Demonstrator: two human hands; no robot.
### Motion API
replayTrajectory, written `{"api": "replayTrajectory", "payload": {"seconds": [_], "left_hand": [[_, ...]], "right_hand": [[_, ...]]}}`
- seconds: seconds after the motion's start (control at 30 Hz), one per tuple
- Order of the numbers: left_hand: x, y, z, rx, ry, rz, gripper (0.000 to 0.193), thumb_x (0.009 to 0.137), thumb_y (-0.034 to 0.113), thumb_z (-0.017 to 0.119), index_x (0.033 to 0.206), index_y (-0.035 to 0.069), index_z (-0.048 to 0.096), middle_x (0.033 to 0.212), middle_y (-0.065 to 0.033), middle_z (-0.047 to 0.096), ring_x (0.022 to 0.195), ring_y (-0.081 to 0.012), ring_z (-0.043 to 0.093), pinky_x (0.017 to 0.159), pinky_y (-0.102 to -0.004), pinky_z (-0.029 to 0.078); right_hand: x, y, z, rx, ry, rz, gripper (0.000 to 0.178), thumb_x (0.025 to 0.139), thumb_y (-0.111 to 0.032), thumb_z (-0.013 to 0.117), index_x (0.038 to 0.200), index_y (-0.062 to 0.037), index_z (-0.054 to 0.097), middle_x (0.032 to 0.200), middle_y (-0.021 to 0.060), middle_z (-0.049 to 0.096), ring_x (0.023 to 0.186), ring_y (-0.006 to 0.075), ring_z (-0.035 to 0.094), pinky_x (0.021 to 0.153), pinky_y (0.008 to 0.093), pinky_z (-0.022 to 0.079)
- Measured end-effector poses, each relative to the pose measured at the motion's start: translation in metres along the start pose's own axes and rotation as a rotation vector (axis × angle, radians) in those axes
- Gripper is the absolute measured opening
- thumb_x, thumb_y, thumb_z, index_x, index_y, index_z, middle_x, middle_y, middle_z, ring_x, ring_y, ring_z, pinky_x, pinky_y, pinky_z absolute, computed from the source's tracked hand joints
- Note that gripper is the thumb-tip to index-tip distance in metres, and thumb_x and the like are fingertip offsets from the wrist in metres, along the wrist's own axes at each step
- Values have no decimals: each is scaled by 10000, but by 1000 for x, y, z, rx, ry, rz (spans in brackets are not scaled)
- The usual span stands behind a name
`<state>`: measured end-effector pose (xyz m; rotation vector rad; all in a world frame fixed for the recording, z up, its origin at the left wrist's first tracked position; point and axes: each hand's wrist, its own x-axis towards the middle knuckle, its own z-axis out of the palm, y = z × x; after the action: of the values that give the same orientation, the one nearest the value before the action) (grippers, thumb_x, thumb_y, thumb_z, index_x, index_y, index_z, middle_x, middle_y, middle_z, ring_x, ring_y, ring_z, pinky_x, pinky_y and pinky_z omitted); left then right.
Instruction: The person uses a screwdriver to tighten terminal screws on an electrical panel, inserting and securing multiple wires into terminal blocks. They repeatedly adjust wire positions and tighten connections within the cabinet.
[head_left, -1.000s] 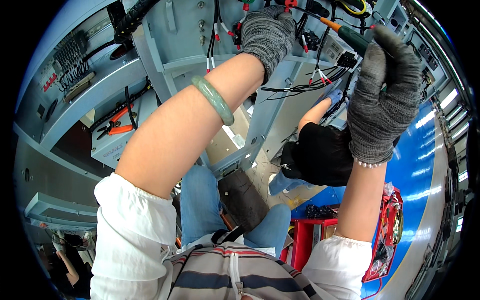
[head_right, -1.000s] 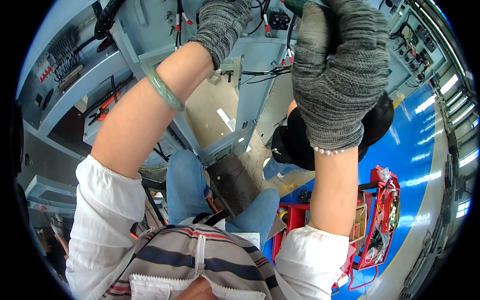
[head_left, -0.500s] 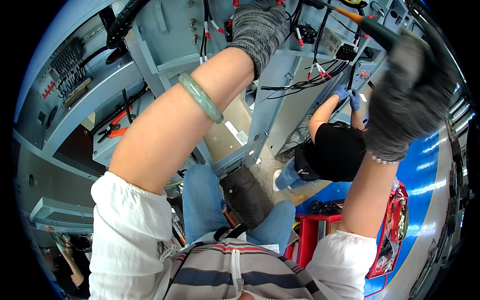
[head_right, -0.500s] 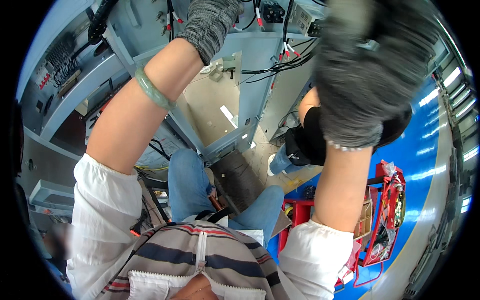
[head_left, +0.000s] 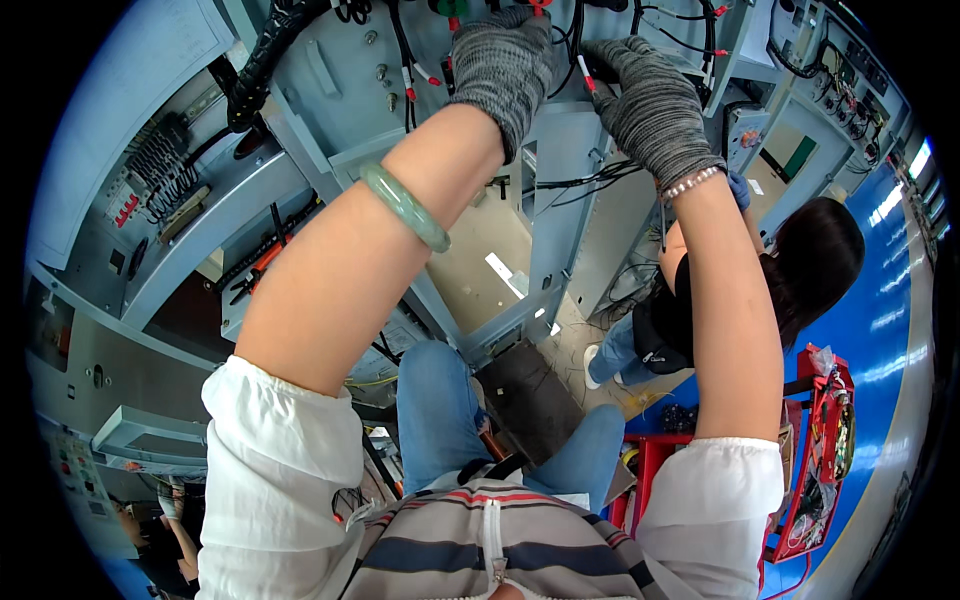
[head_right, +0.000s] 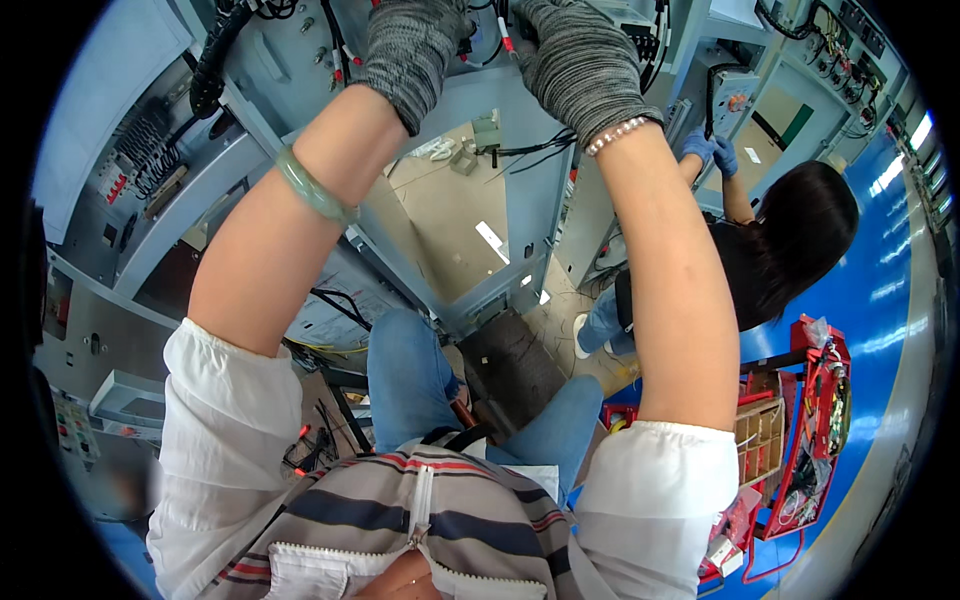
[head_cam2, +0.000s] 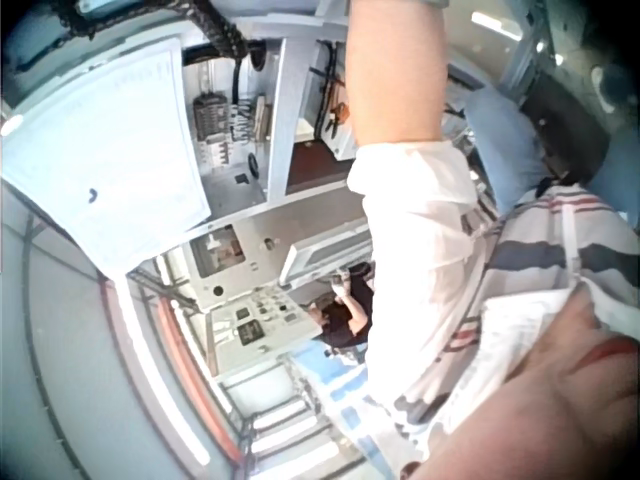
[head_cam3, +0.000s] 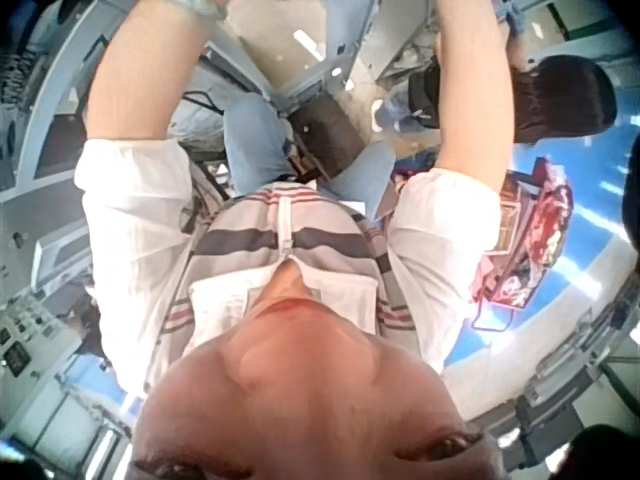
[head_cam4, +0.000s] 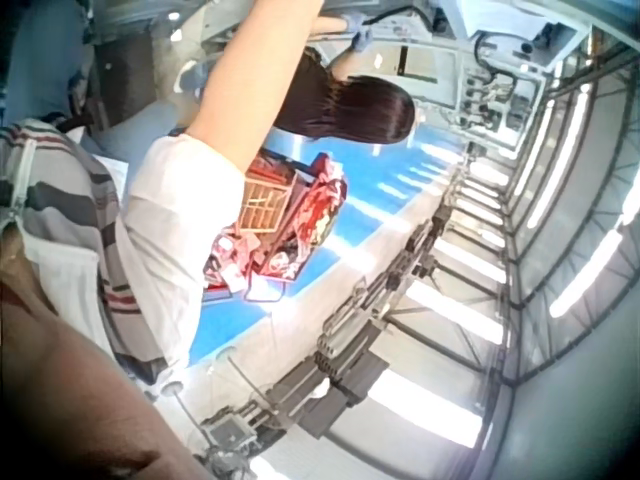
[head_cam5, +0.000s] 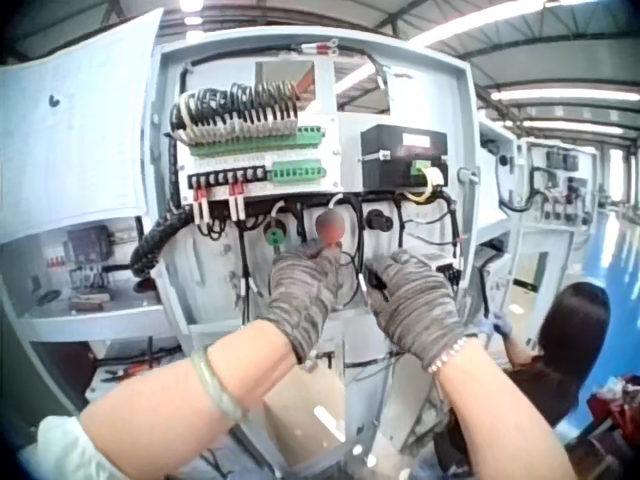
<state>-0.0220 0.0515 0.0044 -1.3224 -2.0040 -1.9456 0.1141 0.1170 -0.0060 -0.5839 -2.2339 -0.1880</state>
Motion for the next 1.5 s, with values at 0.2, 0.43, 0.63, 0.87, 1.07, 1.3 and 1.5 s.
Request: {"api": "replayTrajectory", "payload": {"seconds": [0.2, 0.43, 0.63, 0.87, 1.07, 1.3, 1.5], "left_hand": [[12, 6, 0, 462, 24, 62, 304, 888, 318, 490, 928, 66, 655, 893, -149, 651, 827, -314, 612, 689, -363, 457], [2, -1, 3, -62, -21, 46, 284, 815, 256, 585, 1010, 57, 640, 870, -157, 659, 795, -278, 631, 772, -348, 479], [3, -4, 3, -135, -3, -102, 324, 824, 257, 644, 1081, 61, 612, 729, -28, 600, 576, -105, 522, 549, -268, 447], [-5, 8, 1, -118, -20, -121, 287, 847, 237, 569, 1024, 20, 629, 942, -173, 649, 850, -278, 629, 802, -332, 468], [-16, 31, -11, -92, -40, -181, 312, 863, 269, 563, 1051, 27, 624, 911, -135, 655, 811, -218, 611, 766, -310, 466], [-14, 12, -11, -88, -64, -31, 281, 907, 199, 472, 1074, 11, 597, 875, -162, 643, 752, -223, 611, 728, -325, 480], [-23, 9, -20, -243, -150, 31, 273, 922, 161, 453, 1141, 22, 537, 798, -102, 615, 630, -130, 581, 606, -273, 486]], "right_hand": [[0, -2, 2, -41, 25, 32, 311, 812, -212, 611, 1120, -167, 598, 1013, 77, 612, 917, 230, 610, 821, 346, 488], [-5, 2, -3, -66, 109, -32, 258, 847, -275, 574, 1039, -105, 605, 918, 97, 629, 852, 258, 619, 767, 353, 495], [-13, -9, -14, 138, 145, -26, 308, 771, -196, 624, 1077, -163, 603, 894, 83, 577, 853, 260, 590, 758, 366, 492], [-6, -7, -12, 253, 298, -222, 225, 741, -160, 647, 965, -141, 656, 968, 48, 620, 861, 235, 603, 759, 336, 495], [9, -8, -11, 396, 244, -273, 171, 781, -161, 620, 938, -100, 646, 931, 64, 625, 812, 252, 609, 715, 343, 491], [21, -12, -6, 387, 192, -150, 185, 805, -210, 603, 938, -85, 639, 885, 100, 614, 797, 284, 603, 700, 366, 485], [22, -15, -7, 479, 142, -61, 195, 823, -240, 591, 949, -98, 636, 880, 87, 619, 801, 271, 616, 717, 358, 491]]}}
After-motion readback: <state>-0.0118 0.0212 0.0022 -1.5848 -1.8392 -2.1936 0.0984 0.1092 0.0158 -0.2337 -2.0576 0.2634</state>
